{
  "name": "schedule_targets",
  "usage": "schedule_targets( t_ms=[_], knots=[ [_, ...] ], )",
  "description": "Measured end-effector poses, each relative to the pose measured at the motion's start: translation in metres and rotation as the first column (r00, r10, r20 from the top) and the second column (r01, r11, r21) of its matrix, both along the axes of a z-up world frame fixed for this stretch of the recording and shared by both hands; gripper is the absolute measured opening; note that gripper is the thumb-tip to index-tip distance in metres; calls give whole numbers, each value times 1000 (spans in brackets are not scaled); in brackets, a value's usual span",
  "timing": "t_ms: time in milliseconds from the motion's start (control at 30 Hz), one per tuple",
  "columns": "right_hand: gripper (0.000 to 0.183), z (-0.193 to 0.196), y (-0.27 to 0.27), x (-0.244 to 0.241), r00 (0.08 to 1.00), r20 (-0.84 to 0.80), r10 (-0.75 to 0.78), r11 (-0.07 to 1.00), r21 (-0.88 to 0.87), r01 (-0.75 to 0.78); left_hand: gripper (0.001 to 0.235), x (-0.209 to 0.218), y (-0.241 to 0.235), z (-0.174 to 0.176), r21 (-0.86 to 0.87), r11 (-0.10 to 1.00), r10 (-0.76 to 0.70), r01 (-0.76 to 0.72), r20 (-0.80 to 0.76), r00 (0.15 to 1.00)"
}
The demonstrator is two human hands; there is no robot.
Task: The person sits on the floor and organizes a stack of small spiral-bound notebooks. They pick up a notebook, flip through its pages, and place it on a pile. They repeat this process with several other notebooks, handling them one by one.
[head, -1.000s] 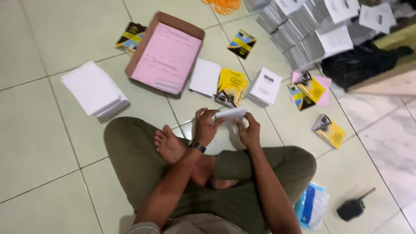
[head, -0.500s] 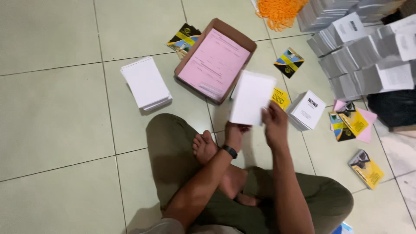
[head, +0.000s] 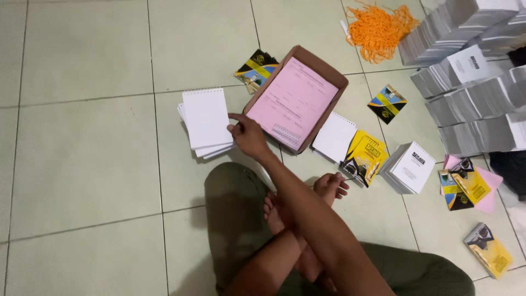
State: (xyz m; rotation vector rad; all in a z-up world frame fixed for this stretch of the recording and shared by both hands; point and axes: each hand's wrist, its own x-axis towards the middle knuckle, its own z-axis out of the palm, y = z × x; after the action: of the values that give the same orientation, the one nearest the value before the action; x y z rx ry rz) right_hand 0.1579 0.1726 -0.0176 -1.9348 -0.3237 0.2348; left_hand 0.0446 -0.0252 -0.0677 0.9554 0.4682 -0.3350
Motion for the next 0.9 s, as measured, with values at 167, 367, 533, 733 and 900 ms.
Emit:
schedule_targets(
  t_ms=[167, 367, 533, 733, 900],
  knots=[
    [37, 12, -3, -11, 1000, 5, -20, 1000, 15, 20, 27, -6, -3, 3, 19, 999, -42, 42, 30, 999],
    [32, 80, -101, -44, 992, 55, -110, 993, 45, 108, 22, -13, 0, -18, -5, 977, -215, 214, -41, 976],
    [32, 48, -257, -60, 930, 168, -326, 943, -9, 332, 21, -15, -3, -51, 143, 966, -224, 214, 56, 973],
    [49, -10, -466, -90, 568, 219, -793, 503, -290, 814, 7, -19, 4, -2, 199, 954, -248, 227, 91, 964],
    [77, -51, -545, -99, 332, -324, -886, 387, -122, 914, 17, -28, 15, 41, 641, 729, -502, 241, 261, 824]
  ],
)
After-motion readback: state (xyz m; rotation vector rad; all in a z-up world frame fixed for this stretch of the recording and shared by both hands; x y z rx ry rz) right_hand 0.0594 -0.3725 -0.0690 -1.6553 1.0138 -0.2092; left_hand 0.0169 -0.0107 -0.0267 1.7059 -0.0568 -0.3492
